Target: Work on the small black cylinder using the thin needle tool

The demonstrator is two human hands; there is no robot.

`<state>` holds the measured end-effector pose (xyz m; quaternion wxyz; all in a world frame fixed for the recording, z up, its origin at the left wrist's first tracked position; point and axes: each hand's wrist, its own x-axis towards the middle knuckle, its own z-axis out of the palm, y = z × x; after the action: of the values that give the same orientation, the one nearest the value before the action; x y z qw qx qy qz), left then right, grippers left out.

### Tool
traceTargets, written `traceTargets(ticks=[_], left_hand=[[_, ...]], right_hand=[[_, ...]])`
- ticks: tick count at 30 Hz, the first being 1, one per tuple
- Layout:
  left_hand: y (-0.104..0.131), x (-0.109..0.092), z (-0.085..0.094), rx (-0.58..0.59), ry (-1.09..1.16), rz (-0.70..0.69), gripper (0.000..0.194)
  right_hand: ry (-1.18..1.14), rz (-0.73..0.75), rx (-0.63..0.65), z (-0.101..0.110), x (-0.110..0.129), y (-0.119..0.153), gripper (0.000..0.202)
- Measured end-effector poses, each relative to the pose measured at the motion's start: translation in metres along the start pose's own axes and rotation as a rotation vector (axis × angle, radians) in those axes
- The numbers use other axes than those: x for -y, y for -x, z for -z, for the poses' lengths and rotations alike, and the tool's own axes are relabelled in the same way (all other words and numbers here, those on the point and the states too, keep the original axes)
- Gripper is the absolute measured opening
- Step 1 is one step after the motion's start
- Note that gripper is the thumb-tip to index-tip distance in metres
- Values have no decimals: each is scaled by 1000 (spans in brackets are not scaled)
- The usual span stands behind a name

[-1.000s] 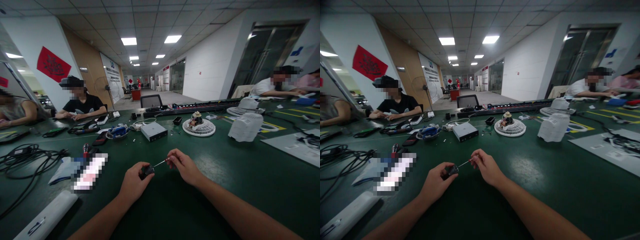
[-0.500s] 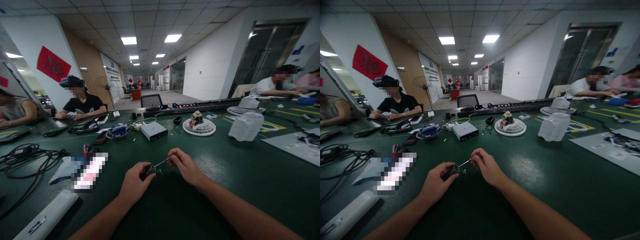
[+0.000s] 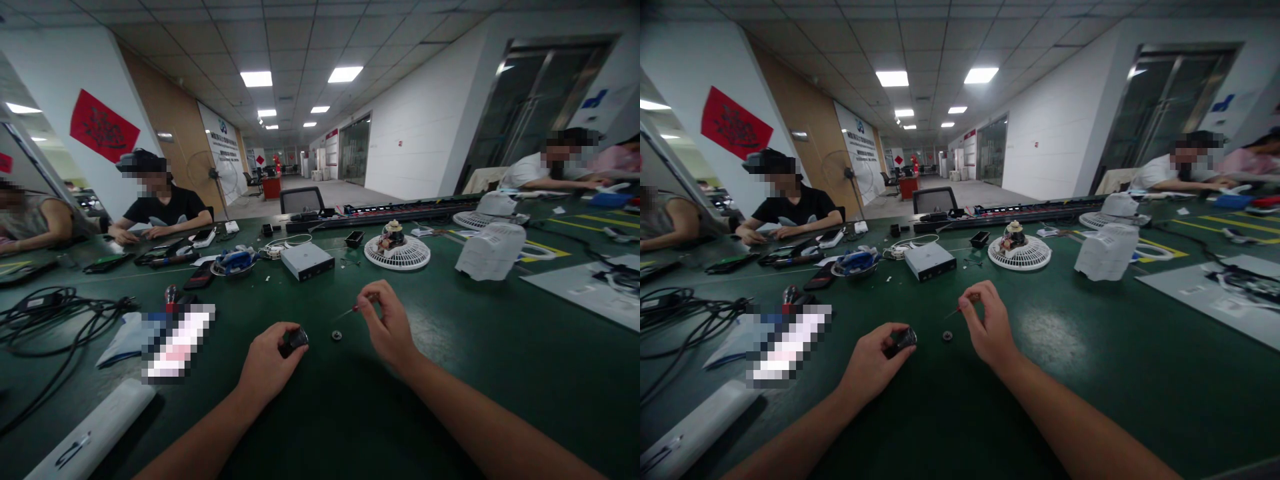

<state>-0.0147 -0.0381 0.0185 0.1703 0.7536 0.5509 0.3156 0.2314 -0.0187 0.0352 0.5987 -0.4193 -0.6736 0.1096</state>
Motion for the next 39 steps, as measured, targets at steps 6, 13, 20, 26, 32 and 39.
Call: traceTargets(ticks=[6,13,20,26,32,39], left_hand=[[1,-3,1,18,1,13,28],[1,-3,1,24,1,-3,28],[2,-3,1,41,40,-66,28],[4,-7,1,38,77,-197,28],[6,-6,0,25,58,-305,30],[7,0,0,42,38,-445,32]], right_hand=[[233,161,407,2,2,-6,24],[531,-47,790,-9,-1,0,21],[416,57,676,-9,8,1,17],[155,84,626,-13,20,11,18],[102,206,651,-16,22,15,20],[85,202,585,-17,19,16,10]])
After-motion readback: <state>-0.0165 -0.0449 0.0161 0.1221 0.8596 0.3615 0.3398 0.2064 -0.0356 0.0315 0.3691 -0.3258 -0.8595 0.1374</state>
